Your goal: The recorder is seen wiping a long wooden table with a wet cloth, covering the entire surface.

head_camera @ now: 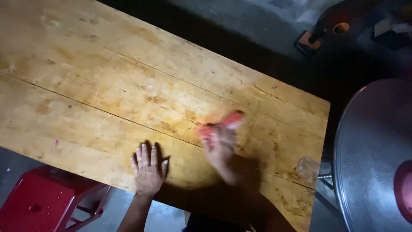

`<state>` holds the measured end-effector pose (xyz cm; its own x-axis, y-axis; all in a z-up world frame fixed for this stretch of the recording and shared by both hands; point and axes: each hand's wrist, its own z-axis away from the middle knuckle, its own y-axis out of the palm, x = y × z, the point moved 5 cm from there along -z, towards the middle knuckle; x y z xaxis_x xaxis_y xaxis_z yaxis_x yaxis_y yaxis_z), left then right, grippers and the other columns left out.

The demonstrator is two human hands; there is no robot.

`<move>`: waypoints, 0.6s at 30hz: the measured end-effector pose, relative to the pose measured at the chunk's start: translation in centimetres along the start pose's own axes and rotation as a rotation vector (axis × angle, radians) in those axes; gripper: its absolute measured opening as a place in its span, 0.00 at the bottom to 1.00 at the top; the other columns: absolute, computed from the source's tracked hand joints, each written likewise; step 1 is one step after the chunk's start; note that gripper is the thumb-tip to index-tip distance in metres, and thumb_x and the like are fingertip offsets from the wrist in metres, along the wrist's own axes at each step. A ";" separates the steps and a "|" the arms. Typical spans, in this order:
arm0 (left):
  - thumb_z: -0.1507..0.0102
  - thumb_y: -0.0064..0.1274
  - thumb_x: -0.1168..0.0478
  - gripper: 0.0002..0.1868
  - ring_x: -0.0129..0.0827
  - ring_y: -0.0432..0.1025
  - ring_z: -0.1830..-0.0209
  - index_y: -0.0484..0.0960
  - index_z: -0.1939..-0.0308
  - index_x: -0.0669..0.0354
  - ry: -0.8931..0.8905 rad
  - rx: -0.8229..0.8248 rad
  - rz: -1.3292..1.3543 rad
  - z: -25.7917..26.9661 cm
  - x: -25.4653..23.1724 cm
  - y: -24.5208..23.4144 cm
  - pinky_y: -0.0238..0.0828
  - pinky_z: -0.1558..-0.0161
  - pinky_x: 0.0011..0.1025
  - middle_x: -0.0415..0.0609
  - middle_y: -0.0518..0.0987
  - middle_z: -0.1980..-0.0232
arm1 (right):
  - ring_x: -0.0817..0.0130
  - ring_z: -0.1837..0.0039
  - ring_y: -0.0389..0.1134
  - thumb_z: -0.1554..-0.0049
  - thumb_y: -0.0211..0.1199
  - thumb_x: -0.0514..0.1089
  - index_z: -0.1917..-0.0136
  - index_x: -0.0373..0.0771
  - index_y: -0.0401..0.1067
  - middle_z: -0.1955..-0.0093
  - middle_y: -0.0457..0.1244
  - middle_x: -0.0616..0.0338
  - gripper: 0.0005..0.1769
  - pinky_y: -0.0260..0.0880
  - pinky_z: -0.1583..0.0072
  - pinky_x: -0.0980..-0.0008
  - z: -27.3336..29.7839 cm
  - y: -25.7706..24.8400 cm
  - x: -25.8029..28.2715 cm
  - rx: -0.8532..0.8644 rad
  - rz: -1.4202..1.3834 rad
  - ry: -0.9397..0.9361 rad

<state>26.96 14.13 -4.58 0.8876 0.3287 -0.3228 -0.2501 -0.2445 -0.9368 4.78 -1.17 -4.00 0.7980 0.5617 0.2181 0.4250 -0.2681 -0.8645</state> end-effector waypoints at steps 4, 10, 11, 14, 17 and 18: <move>0.38 0.50 0.42 0.41 0.60 0.53 0.21 0.63 0.25 0.57 0.049 0.032 -0.002 -1.0 -1.2 0.1 0.43 0.24 0.61 0.66 0.60 0.22 | 0.42 0.25 0.58 0.45 0.64 0.61 0.31 0.43 0.69 0.28 0.60 0.46 0.34 0.48 0.24 0.35 -5.5 0.1 4.3 0.029 -0.105 -0.093; 0.39 0.49 0.41 0.39 0.58 0.55 0.23 0.67 0.28 0.57 0.048 0.062 0.002 -1.6 -1.4 1.0 0.45 0.26 0.62 0.64 0.62 0.24 | 0.51 0.21 0.55 0.42 0.63 0.68 0.30 0.48 0.70 0.20 0.55 0.55 0.34 0.43 0.22 0.35 -14.0 6.3 -5.9 0.086 0.042 -0.268; 0.39 0.49 0.41 0.39 0.58 0.56 0.23 0.67 0.29 0.57 0.051 0.050 -0.009 -1.5 -1.3 0.9 0.46 0.26 0.62 0.64 0.62 0.24 | 0.45 0.19 0.52 0.43 0.63 0.68 0.27 0.49 0.67 0.19 0.52 0.51 0.38 0.41 0.22 0.37 -15.1 7.0 -9.8 0.154 0.044 -0.087; 0.39 0.47 0.40 0.38 0.57 0.56 0.23 0.68 0.29 0.56 0.042 0.042 -0.036 -2.0 -1.6 0.4 0.46 0.27 0.63 0.63 0.63 0.25 | 0.38 0.18 0.45 0.46 0.64 0.69 0.22 0.47 0.59 0.18 0.47 0.40 0.46 0.37 0.23 0.37 -18.4 8.2 -19.3 0.221 0.123 0.253; 0.39 0.46 0.39 0.38 0.57 0.57 0.24 0.69 0.30 0.55 0.024 0.062 -0.068 -2.4 -1.7 0.6 0.46 0.27 0.62 0.63 0.64 0.25 | 0.35 0.22 0.48 0.50 0.66 0.72 0.26 0.46 0.59 0.22 0.49 0.35 0.48 0.45 0.27 0.33 -21.0 9.1 -23.0 0.164 0.352 0.492; 0.39 0.45 0.39 0.38 0.56 0.57 0.23 0.69 0.31 0.55 0.015 0.072 -0.085 -2.4 -1.7 0.7 0.46 0.26 0.62 0.62 0.64 0.26 | 0.33 0.27 0.55 0.53 0.65 0.74 0.30 0.47 0.63 0.25 0.54 0.38 0.46 0.57 0.30 0.32 -21.8 9.2 -23.4 0.106 0.504 0.566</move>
<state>26.15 11.18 -4.38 0.9122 0.3318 -0.2406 -0.2007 -0.1501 -0.9681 -0.66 -33.82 -7.15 0.9939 -0.1028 -0.0405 -0.0692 -0.2931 -0.9536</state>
